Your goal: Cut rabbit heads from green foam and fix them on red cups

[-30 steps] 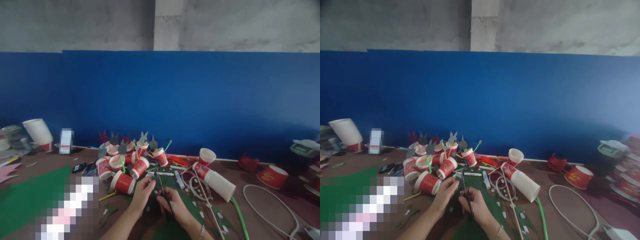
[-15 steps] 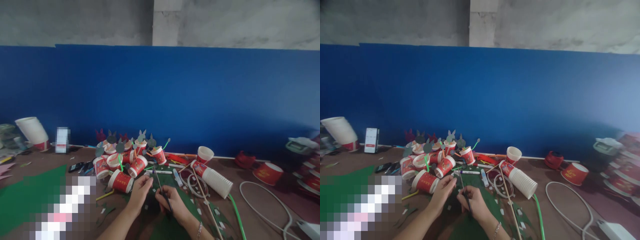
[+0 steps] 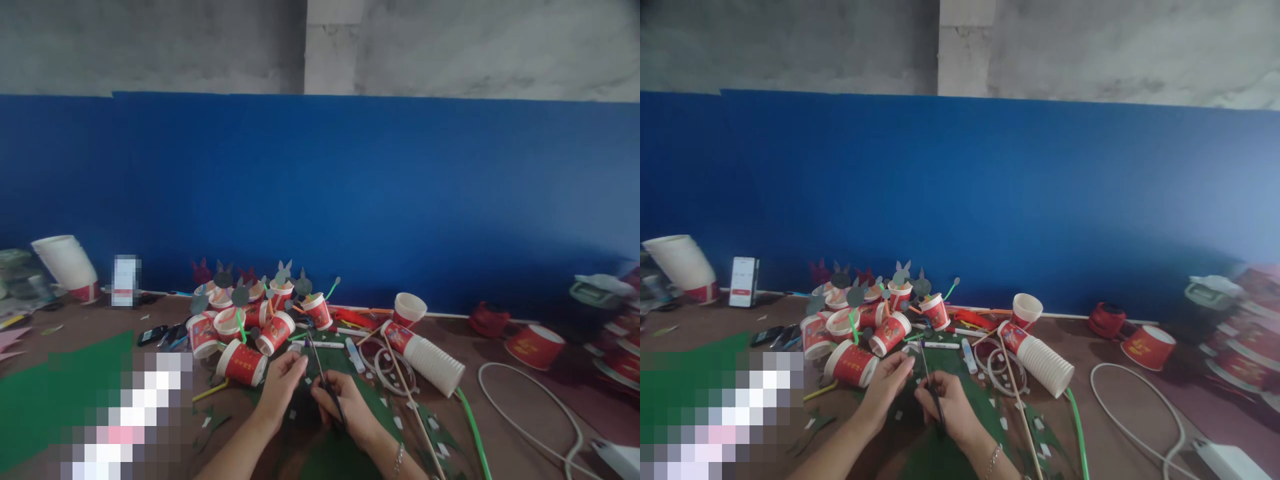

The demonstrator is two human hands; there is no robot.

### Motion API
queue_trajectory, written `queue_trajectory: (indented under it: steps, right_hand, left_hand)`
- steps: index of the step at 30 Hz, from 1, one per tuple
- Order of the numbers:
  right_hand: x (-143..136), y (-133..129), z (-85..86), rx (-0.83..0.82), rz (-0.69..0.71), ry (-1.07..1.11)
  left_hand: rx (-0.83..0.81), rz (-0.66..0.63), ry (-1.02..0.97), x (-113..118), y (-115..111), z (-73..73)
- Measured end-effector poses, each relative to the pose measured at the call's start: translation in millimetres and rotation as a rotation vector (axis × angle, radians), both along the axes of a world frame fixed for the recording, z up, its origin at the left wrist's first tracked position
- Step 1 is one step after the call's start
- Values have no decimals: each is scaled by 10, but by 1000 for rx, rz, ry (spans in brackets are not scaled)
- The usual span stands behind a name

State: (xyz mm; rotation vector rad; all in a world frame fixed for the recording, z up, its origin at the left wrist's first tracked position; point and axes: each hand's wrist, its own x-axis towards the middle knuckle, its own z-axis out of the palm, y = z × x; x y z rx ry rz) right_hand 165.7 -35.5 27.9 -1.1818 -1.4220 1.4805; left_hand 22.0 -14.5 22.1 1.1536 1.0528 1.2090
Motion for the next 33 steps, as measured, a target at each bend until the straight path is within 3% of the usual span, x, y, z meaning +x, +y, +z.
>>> queue_trajectory:
  steps: [5,16,33]
  right_hand:
    - [8,11,-34,6,-16,1]
    - [12,4,-29,-3,14,-5]
    - [3,21,-59,19,8,-9]
  left_hand:
    - [-31,-69,-33,22,-26,53]
    - [-35,-39,-84,47,-69,124]
    - [-59,-55,-96,20,-27,32]
